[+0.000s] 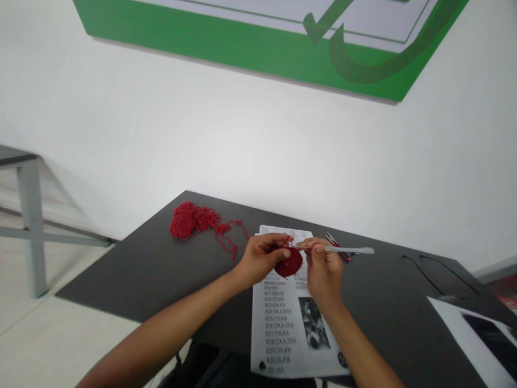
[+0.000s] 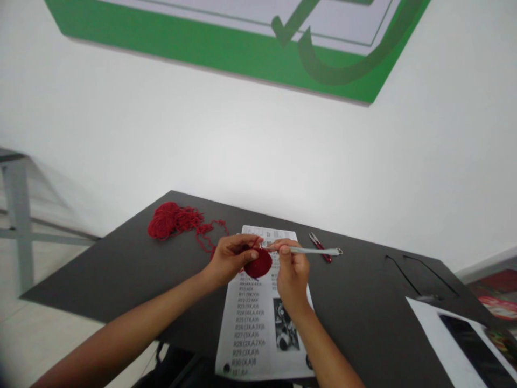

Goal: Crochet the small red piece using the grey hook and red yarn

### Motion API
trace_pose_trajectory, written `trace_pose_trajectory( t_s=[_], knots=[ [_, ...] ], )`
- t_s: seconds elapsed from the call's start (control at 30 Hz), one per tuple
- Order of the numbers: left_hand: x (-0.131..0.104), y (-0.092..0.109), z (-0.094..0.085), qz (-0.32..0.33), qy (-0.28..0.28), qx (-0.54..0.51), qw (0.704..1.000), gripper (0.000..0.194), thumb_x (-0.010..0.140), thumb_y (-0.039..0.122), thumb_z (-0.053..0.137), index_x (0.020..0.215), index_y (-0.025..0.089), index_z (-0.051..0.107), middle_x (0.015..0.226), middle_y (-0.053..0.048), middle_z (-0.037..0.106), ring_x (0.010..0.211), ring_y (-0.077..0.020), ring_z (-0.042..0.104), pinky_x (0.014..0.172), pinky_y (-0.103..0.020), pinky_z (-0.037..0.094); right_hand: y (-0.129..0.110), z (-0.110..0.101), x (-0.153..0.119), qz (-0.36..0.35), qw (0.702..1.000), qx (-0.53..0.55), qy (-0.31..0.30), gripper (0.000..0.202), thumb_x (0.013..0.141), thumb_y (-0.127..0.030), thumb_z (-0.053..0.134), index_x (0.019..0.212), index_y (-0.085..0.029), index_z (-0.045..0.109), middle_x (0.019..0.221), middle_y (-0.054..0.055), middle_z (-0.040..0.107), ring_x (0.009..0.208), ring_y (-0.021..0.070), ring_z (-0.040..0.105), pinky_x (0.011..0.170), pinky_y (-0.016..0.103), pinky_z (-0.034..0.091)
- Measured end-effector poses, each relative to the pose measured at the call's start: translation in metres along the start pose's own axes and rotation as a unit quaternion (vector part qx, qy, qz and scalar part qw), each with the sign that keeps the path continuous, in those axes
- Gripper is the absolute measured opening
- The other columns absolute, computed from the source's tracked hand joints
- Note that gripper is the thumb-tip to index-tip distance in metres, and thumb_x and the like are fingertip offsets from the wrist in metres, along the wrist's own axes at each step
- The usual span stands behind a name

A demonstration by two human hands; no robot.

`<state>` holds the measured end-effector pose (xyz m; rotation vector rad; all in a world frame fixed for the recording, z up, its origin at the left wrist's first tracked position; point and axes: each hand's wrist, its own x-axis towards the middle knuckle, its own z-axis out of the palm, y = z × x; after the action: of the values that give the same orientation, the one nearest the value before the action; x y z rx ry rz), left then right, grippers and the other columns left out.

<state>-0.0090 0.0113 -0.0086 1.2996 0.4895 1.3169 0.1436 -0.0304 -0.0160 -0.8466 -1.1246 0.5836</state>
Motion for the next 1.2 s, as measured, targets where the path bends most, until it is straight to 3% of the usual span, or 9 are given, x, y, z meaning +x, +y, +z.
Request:
trace_pose_trajectory(
  t_s=[0.37,0.6,0.83,0.93,1.03,1.13,1.2],
  knots=[
    [0.000,0.003,-0.002,0.032,0.009,0.076,0.997,0.029,0.069,0.035,0.088,0.092,0.018,0.083,0.079,-0.007,0.077,0.070,-0.0182,0.068,0.067,-0.029,0.055,-0.018,0.002,0.004,-0.099,0.990,-0.095,-0.017,0.025,0.096,-0.044,0.061,0.083,-0.024,0.066,0.080,0.001,0.069,0.077,0.0203,0.068,0.074,0.035,0.054],
    [-0.002,0.013,-0.005,0.112,-0.029,0.182,0.977,0.023,0.077,0.028,0.082,0.099,0.020,0.082,0.081,-0.008,0.078,0.068,-0.0175,0.068,0.067,-0.028,0.052,-0.018,-0.002,0.005,-0.143,0.980,-0.122,-0.061,0.017,0.098,-0.034,0.060,0.085,-0.025,0.067,0.082,0.002,0.069,0.079,0.0205,0.068,0.073,0.035,0.055],
    [-0.003,0.009,-0.009,0.152,-0.055,0.218,0.963,0.022,0.082,0.028,0.079,0.103,0.022,0.082,0.079,-0.009,0.076,0.070,-0.0174,0.066,0.070,-0.029,0.054,-0.009,-0.009,0.002,-0.252,0.925,-0.237,-0.159,0.013,0.097,-0.020,0.059,0.098,-0.028,0.069,0.094,0.004,0.071,0.089,0.0223,0.069,0.079,0.040,0.058],
    [-0.005,0.003,-0.004,0.115,-0.030,0.177,0.977,0.024,0.081,0.029,0.079,0.105,0.022,0.082,0.087,-0.009,0.079,0.077,-0.0194,0.070,0.076,-0.032,0.057,-0.004,-0.010,0.002,-0.306,0.901,-0.274,-0.142,0.020,0.094,-0.017,0.062,0.107,-0.031,0.070,0.099,0.005,0.071,0.091,0.0234,0.069,0.080,0.042,0.059],
    [-0.007,-0.003,0.003,0.011,0.000,0.058,0.998,0.035,0.078,0.033,0.082,0.111,0.020,0.080,0.102,-0.010,0.080,0.089,-0.0218,0.073,0.083,-0.034,0.059,0.002,-0.013,0.002,-0.349,0.872,-0.319,-0.131,0.034,0.091,-0.016,0.067,0.120,-0.034,0.068,0.104,0.005,0.072,0.097,0.0250,0.068,0.086,0.045,0.058],
    [-0.007,-0.007,0.007,-0.078,-0.001,-0.058,0.995,0.044,0.073,0.034,0.087,0.114,0.018,0.079,0.105,-0.010,0.080,0.088,-0.0203,0.073,0.085,-0.033,0.058,0.007,-0.017,0.003,-0.366,0.848,-0.356,-0.143,0.042,0.092,-0.016,0.068,0.127,-0.037,0.065,0.109,0.004,0.074,0.101,0.0258,0.069,0.092,0.049,0.056],
    [-0.006,-0.008,0.007,-0.099,0.003,-0.093,0.991,0.046,0.070,0.032,0.089,0.113,0.019,0.079,0.102,-0.008,0.080,0.086,-0.0188,0.072,0.084,-0.032,0.057,0.008,-0.018,0.003,-0.372,0.842,-0.363,-0.142,0.043,0.092,-0.014,0.068,0.127,-0.038,0.065,0.111,0.004,0.074,0.103,0.0260,0.069,0.093,0.049,0.056]
  ],
)
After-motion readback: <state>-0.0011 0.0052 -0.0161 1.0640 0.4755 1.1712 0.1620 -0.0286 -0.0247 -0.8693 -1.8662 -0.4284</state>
